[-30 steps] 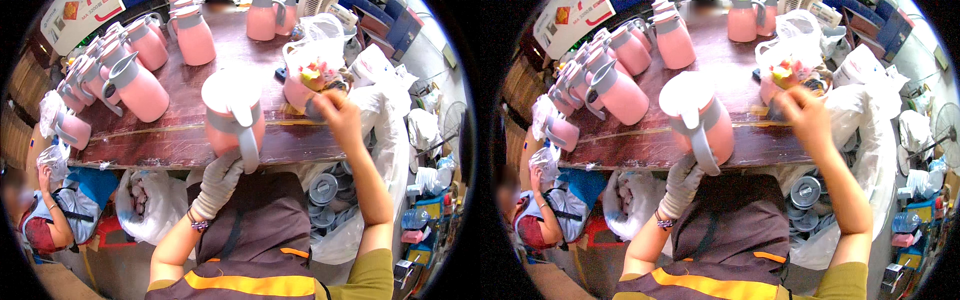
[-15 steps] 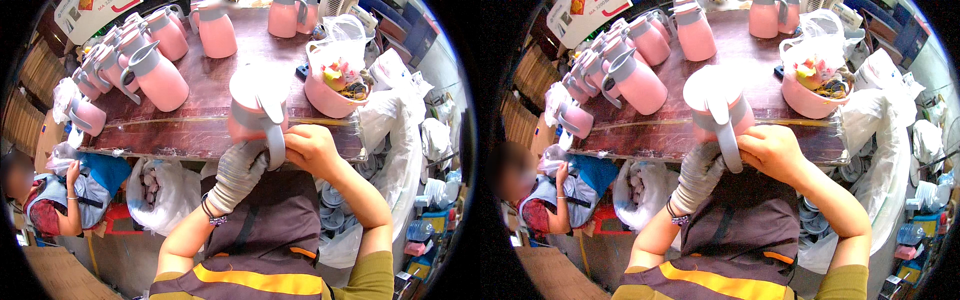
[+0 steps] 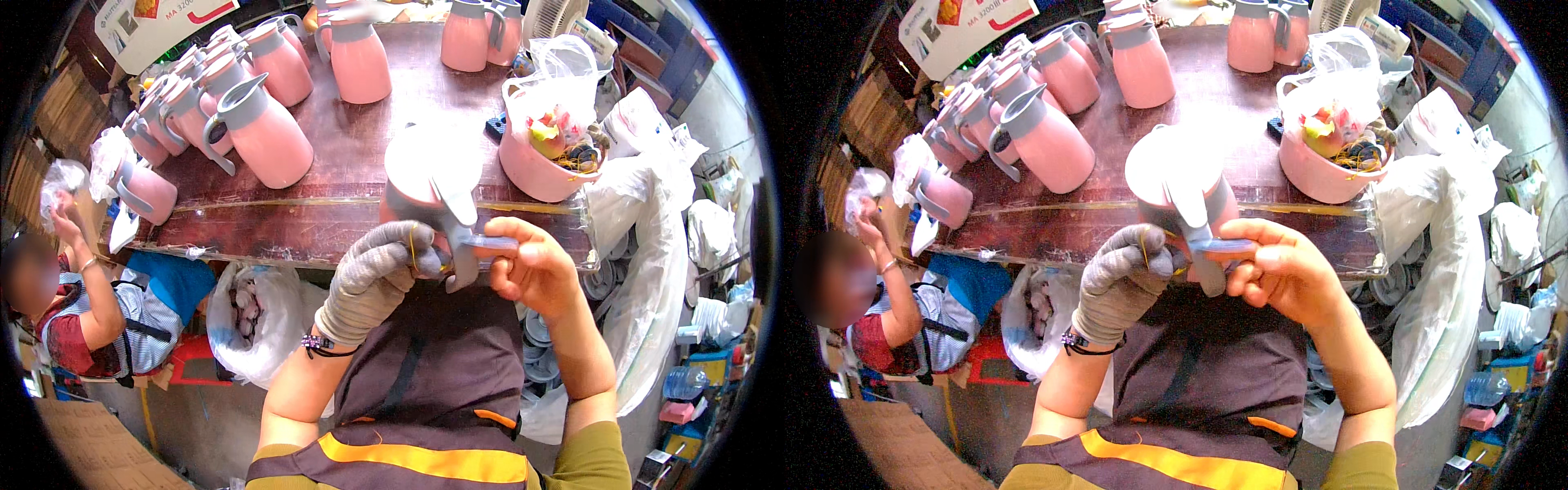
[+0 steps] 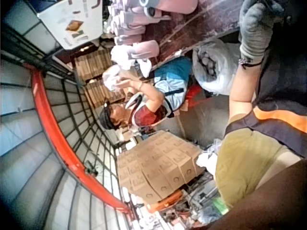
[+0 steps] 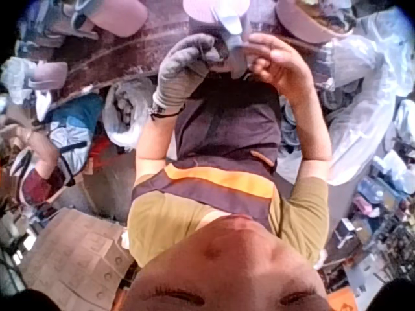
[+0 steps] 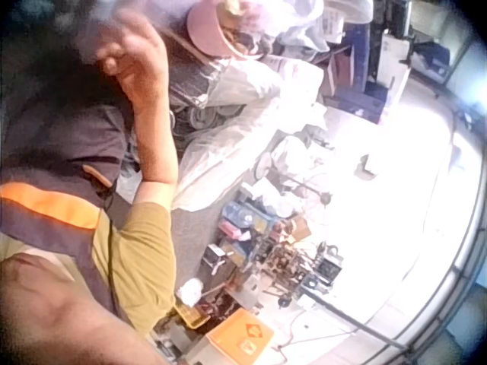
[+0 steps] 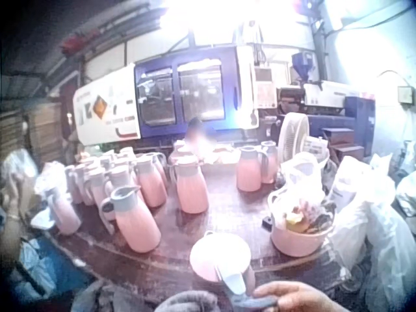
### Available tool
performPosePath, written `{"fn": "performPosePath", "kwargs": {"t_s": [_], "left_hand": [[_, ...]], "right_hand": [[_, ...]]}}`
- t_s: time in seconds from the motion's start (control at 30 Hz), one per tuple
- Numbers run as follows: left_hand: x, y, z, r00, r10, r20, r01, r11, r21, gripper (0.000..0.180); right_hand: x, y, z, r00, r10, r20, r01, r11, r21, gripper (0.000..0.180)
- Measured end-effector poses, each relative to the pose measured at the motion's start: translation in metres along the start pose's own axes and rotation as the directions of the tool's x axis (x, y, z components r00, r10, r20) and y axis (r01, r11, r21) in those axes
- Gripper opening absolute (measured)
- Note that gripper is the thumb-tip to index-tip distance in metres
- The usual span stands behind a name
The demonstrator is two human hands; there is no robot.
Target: The person assembles pink water jugs by attaching lids, handles, and small components by hand. They move items on the work surface and reach for parts from containers.
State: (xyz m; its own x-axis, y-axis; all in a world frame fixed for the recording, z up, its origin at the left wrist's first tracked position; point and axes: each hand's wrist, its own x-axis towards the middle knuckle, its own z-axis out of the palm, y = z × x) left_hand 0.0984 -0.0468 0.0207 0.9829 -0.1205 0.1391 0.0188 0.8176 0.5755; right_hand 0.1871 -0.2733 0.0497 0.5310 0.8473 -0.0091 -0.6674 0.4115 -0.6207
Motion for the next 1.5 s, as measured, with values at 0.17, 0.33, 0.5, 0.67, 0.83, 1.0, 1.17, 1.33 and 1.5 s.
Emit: {"fn": "performPosePath", "kwargs": {"t_s": [0.17, 0.33, 0.5, 0.67, 0.83, 1.0, 1.17, 1.33, 1.5], "left_hand": [[-0.005, 0.000, 0.023, 0.986, 0.089, -0.140, 0.018, 0.781, 0.624, 0.054], [-0.008, 0.004, 0.031, 0.988, 0.114, -0.104, 0.009, 0.632, 0.775, 0.064], [-0.003, -0.011, 0.024, 0.904, 0.425, 0.045, -0.200, 0.327, 0.924, 0.040], [-0.003, 0.007, 0.028, 0.902, 0.392, 0.179, -0.226, 0.077, 0.971, 0.017], [-0.002, 0.010, 0.020, 0.951, 0.276, -0.140, -0.061, 0.613, 0.788, 0.015], [0.007, 0.057, 0.017, 0.677, 0.706, -0.209, -0.220, 0.465, 0.858, 0.015], [-0.004, 0.032, -0.010, 0.843, 0.473, -0.256, -0.024, 0.509, 0.861, 0.013], [-0.034, -0.045, -0.037, 0.986, 0.164, 0.040, -0.040, -0.001, 0.999, 0.020], [-0.010, -0.080, -0.041, 0.916, 0.107, 0.386, -0.339, -0.303, 0.890, 0.033]], "right_hand": [[-0.003, 0.018, 0.030, 0.934, -0.311, -0.176, 0.117, 0.732, -0.671, 0.020], [0.006, 0.014, 0.048, 0.866, -0.493, -0.088, 0.098, 0.338, -0.936, 0.018], [0.019, 0.010, 0.054, 0.913, -0.407, -0.042, 0.066, 0.248, -0.966, 0.016], [0.023, 0.037, 0.033, 0.856, -0.509, -0.094, 0.177, 0.458, -0.871, 0.034], [0.018, 0.086, 0.003, 0.938, -0.333, -0.099, 0.137, 0.615, -0.777, 0.033], [0.014, 0.079, -0.005, 0.862, -0.502, -0.072, 0.221, 0.500, -0.838, 0.023], [0.013, 0.077, -0.017, 0.851, -0.523, -0.048, 0.204, 0.413, -0.887, 0.028], [0.024, 0.077, -0.019, 0.817, -0.546, 0.185, 0.255, 0.055, -0.965, 0.040], [0.053, 0.079, 0.005, 0.819, -0.492, 0.296, 0.285, -0.100, -0.953, 0.033]]}}
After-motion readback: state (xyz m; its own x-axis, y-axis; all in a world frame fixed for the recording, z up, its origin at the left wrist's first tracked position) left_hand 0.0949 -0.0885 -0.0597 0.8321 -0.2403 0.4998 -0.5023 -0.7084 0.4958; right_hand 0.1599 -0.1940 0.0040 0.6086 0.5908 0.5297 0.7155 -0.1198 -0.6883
